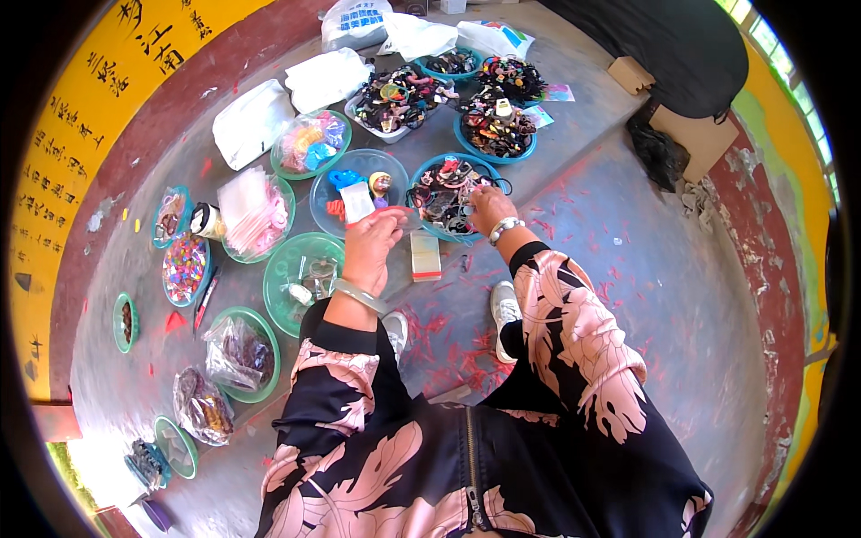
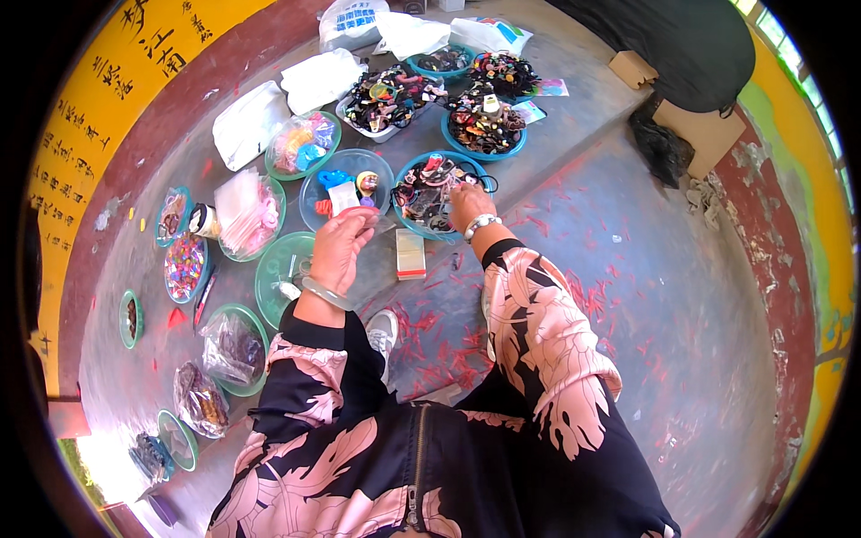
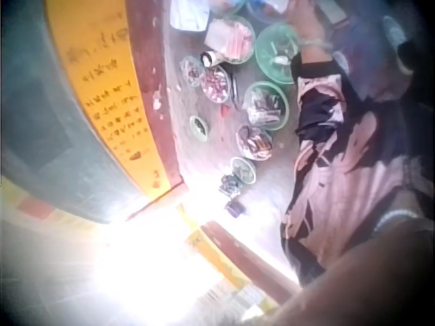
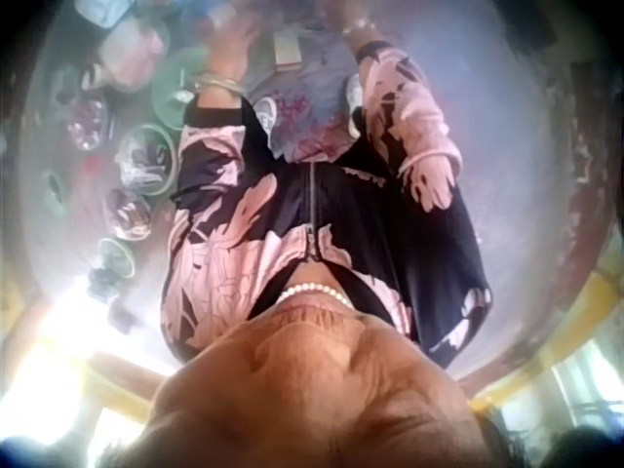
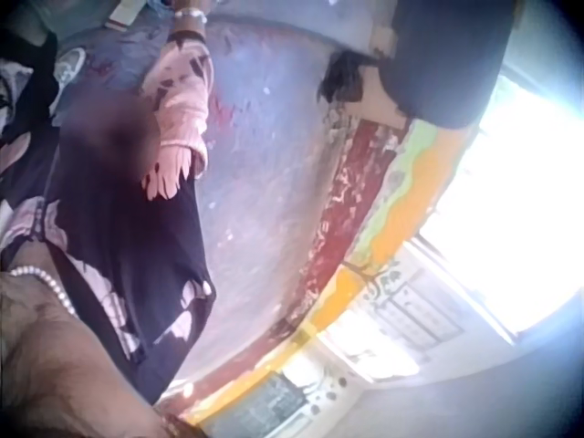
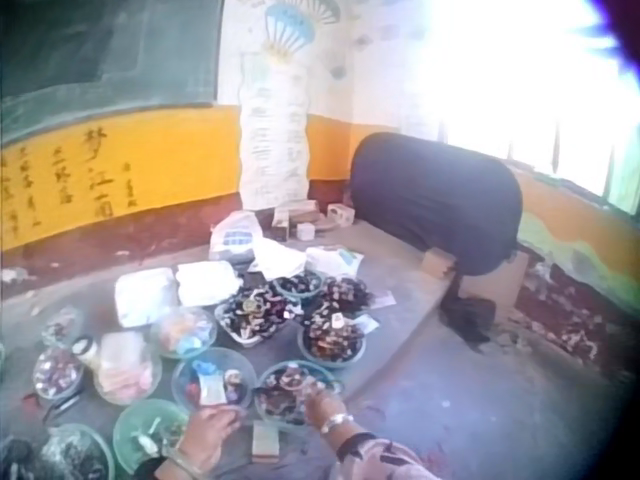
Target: The person sits on the floor and packs small hair accessories into clear plastic bags. They pick up items from bowls, place them into bags, and seal them.
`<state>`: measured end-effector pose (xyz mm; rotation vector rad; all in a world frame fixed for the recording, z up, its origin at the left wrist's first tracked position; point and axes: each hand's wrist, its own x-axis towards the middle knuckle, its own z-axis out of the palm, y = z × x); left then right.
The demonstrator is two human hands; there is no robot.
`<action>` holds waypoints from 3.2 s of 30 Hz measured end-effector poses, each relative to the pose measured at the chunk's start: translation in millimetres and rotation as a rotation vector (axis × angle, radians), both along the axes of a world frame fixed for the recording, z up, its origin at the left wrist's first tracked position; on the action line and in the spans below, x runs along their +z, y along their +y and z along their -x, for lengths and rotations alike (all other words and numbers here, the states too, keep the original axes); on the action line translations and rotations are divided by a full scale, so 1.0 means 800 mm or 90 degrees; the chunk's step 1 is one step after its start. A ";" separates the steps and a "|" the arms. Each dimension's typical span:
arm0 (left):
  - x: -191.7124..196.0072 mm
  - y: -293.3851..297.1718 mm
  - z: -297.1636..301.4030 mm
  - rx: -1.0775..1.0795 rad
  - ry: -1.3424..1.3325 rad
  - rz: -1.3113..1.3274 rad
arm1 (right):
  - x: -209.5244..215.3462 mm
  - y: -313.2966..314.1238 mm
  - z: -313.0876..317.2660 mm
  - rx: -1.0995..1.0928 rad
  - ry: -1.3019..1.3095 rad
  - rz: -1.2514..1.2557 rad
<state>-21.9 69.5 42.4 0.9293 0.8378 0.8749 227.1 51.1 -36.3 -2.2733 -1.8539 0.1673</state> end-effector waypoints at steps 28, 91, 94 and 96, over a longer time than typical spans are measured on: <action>0.000 -0.003 -0.007 -0.015 -0.015 0.001 | 0.116 -0.005 -0.046 0.003 1.235 -0.183; 0.036 -0.031 -0.020 -0.393 0.096 -0.120 | 0.128 -0.069 0.082 -0.009 0.989 -0.065; 0.032 -0.031 -0.020 -0.388 0.082 -0.098 | 0.124 -0.067 0.084 -0.006 0.946 -0.089; 0.030 -0.031 -0.021 -0.385 0.062 -0.076 | 0.117 -0.065 0.083 0.003 0.902 -0.143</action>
